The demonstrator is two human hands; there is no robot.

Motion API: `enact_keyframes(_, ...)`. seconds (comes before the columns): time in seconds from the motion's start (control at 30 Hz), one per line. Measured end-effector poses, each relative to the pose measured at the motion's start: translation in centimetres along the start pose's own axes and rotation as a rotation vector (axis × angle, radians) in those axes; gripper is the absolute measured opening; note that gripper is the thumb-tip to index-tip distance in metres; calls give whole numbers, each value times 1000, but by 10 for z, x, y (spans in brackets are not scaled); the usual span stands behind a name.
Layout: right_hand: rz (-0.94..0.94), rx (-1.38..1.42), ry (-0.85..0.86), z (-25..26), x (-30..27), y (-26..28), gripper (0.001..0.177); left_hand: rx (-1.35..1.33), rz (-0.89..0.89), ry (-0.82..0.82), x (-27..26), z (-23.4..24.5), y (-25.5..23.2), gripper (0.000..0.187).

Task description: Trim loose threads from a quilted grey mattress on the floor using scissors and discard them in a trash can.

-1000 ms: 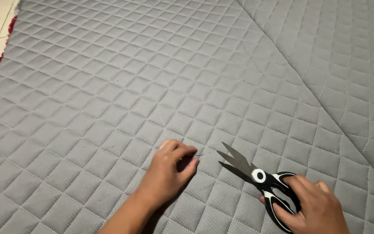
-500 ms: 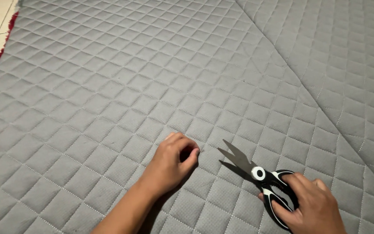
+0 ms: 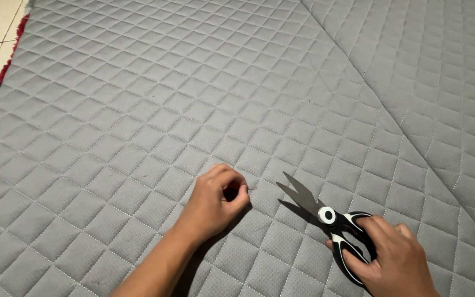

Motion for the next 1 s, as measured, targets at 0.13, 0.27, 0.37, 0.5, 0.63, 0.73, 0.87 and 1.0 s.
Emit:
enact_keyframes(0.13,18,12,-23,-3,0,-3,56,-57,161,-30,3,1,-4,9)
enact_keyframes(0.27,-4,24,-7,7,3,5,58,-58,95,-51,4,1,-2,9)
enact_keyframes(0.37,-18,25,-27,6,3,6,59,-40,72,-57,3,0,0,8)
enact_keyframes(0.5,-22,6,-42,5,5,4,61,-76,146,-49,3,1,1,8)
enact_keyframes(0.63,8,14,-55,4,3,4,60,-127,92,-132,0,-1,1,8)
enact_keyframes(0.73,6,-29,-17,-7,5,-7,59,-193,320,-187,-1,-1,1,15)
enact_keyframes(0.87,59,-66,51,-31,11,-26,58,-410,360,-316,-7,13,9,21)
enact_keyframes(1.0,41,-129,141,-65,19,-51,67,-496,392,-496,-29,43,29,24)
Point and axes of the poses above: each hand's wrist, its own x-axis towards the middle knuckle, its own z-axis out of the back of the hand, y = z × x, the point moved 1 cm from there along x, towards the middle knuckle, and after that the axes turned 11 degrees about -x, right-handed, at the moved point
